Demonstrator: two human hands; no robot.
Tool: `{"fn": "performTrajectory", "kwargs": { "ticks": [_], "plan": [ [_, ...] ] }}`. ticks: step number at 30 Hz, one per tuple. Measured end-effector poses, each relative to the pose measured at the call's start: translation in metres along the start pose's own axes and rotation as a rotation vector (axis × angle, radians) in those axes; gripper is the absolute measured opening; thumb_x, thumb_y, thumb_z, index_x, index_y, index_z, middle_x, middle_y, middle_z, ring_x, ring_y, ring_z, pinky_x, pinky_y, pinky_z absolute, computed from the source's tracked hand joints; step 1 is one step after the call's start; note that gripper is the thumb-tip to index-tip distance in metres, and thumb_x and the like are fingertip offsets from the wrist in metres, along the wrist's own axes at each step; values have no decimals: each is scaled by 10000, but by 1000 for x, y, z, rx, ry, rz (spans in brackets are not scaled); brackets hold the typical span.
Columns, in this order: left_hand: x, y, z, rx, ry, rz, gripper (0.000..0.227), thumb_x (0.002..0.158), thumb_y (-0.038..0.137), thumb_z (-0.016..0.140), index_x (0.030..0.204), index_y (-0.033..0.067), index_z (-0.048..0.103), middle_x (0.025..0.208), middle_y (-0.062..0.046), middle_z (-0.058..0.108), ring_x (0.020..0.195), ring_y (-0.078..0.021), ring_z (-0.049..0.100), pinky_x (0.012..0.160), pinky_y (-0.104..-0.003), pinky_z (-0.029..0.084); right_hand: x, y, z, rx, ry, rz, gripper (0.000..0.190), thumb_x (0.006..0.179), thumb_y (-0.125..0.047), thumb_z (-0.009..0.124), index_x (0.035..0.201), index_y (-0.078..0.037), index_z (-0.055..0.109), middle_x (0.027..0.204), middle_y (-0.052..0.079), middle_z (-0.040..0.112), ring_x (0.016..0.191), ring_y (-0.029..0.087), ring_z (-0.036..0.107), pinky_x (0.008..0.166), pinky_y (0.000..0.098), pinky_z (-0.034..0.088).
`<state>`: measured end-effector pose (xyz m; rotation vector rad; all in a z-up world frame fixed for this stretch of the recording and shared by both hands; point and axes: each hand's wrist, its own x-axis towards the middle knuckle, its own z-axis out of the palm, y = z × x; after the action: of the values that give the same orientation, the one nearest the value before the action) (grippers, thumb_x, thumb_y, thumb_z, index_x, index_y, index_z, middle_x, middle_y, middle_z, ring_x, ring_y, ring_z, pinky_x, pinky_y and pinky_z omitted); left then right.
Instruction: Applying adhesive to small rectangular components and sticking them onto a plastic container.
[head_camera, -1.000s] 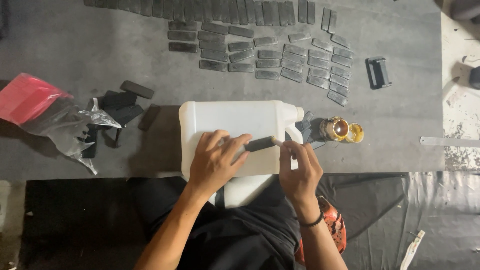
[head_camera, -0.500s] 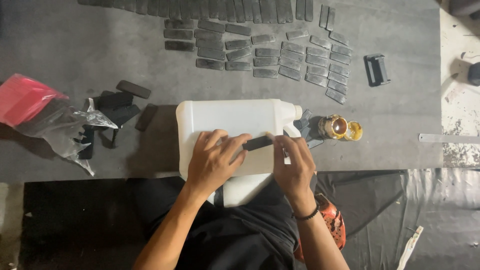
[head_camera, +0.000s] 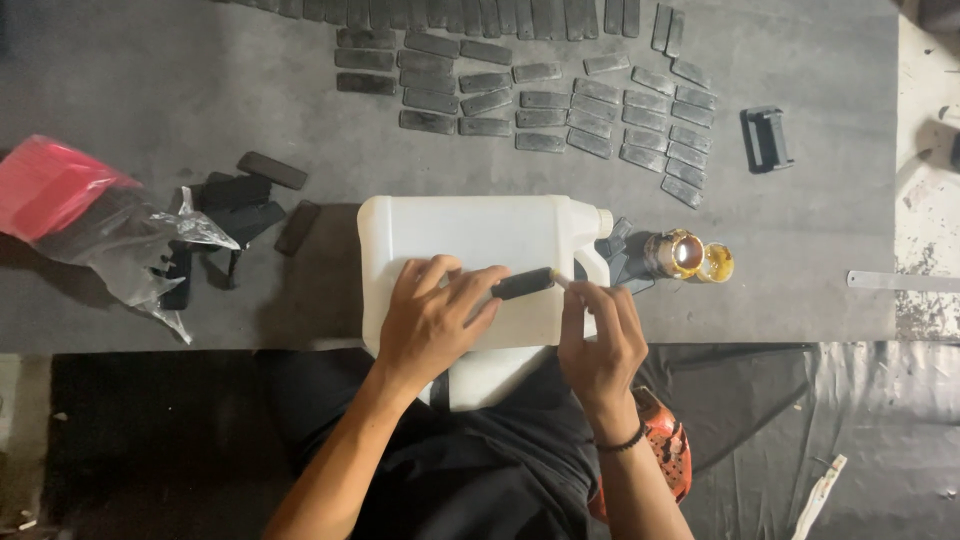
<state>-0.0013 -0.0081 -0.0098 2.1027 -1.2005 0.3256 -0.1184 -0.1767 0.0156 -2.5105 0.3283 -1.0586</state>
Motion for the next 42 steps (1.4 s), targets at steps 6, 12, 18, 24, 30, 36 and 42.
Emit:
{"fn": "performTrajectory", "kwargs": {
  "ticks": [6, 12, 18, 24, 30, 36, 42],
  "plan": [
    [-1, 0, 0, 20, 2, 1, 400, 850, 254, 812, 1229, 235, 685, 814, 48, 740, 872, -154, 600, 790, -331, 519, 0, -2, 0, 11, -8, -37, 154, 853, 168, 708, 929, 40, 746, 666, 108, 615, 592, 255, 605, 519, 351, 508],
    [1, 1, -2, -10, 4, -8, 349, 880, 244, 792, 1214, 231, 692, 808, 37, 738, 878, -164, 599, 791, -335, 517, -3, -6, -1, -47, 40, -48, 148, 857, 168, 705, 929, 43, 738, 688, 117, 632, 603, 254, 612, 532, 350, 518],
    [1, 1, -1, -7, 32, 4, 367, 867, 268, 816, 1211, 230, 693, 767, 34, 725, 855, -164, 599, 786, -328, 519, -8, -27, 9, 7, 41, -32, 147, 862, 154, 697, 919, 28, 745, 680, 96, 631, 594, 246, 621, 546, 347, 528],
    [-1, 0, -1, -18, 51, 2, 319, 934, 360, 742, 1220, 228, 692, 756, 44, 713, 849, -159, 597, 775, -327, 522, -41, -22, 36, 0, 50, 25, 128, 863, 84, 716, 908, -28, 757, 688, 44, 638, 584, 207, 618, 553, 326, 520],
    [0, 3, -7, -191, 3, -92, 324, 968, 69, 549, 1250, 169, 676, 878, 37, 766, 886, -197, 652, 798, -357, 528, -23, -35, 24, -8, 52, 16, 119, 887, 79, 693, 911, -31, 731, 671, 29, 589, 573, 196, 578, 570, 311, 519],
    [0, 0, -8, -229, -36, -100, 488, 901, -19, 448, 1344, 94, 620, 915, 9, 765, 915, -224, 669, 812, -386, 523, -19, -48, 30, 16, 8, 16, 128, 867, 81, 710, 908, -35, 745, 693, 37, 622, 596, 211, 629, 577, 324, 535],
    [-1, -2, -6, -255, -64, -122, 545, 859, -23, 422, 1373, 48, 587, 941, -12, 777, 913, -246, 676, 832, -403, 516, -5, -43, 20, 7, 48, -19, 111, 897, 104, 708, 914, -5, 711, 680, 49, 579, 585, 195, 579, 567, 308, 513]
  ]
}}
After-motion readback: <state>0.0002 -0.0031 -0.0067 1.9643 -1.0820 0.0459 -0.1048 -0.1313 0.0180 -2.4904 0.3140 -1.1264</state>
